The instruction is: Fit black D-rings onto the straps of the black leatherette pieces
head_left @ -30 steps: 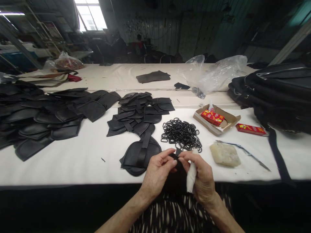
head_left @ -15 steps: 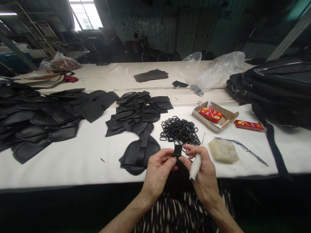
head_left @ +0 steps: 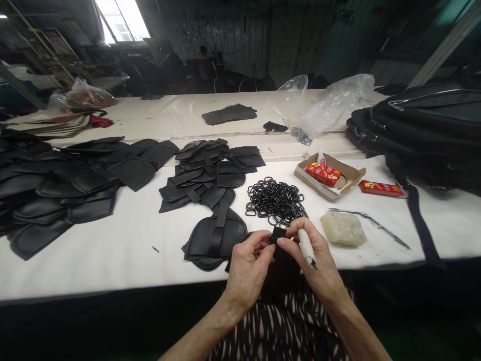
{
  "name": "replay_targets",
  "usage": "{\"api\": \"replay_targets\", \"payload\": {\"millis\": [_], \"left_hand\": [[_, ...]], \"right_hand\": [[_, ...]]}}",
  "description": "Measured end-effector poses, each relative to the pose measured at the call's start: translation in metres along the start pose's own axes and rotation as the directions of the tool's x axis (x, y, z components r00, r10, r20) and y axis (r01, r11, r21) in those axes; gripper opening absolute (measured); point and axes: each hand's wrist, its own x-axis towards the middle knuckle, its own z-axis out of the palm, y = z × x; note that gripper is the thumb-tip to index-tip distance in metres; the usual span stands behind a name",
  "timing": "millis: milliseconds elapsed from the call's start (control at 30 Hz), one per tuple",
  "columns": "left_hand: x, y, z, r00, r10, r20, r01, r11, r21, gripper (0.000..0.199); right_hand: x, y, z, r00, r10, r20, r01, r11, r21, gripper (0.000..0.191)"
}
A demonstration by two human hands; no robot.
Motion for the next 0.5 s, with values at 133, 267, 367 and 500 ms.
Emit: {"api": "replay_targets", "payload": {"millis": [133, 267, 367, 500], "left_hand": [[-0.008, 0.008, -0.005, 0.996, -0.021, -0.088, 0.022, 1.000, 0.009, 0.015], [-0.009, 0.004, -0.010, 0.902, -0.339, 0.268, 0.406, 0.878, -0.254, 0.037], [-0.003, -0.005, -0.012, 0.665, -0.449, 0.597, 0.732, 0.553, -0.399, 0.052], [0.005, -0.005, -0.015, 0.660, -0.460, 0.594, 0.750, 0.374, -0.545, 0.046]], "right_hand": [[0.009, 0.000, -0.006, 0.997, -0.048, -0.061, 0.046, 0.999, -0.026, 0.016], [0.013, -0.002, -0.007, 0.989, -0.127, -0.071, 0.119, 0.987, -0.110, 0.012], [0.003, -0.006, 0.000, 0.976, -0.217, 0.018, 0.217, 0.962, -0.164, 0.007], [-0.019, -0.011, 0.009, 0.837, -0.502, 0.216, 0.542, 0.814, -0.208, 0.014]]}}
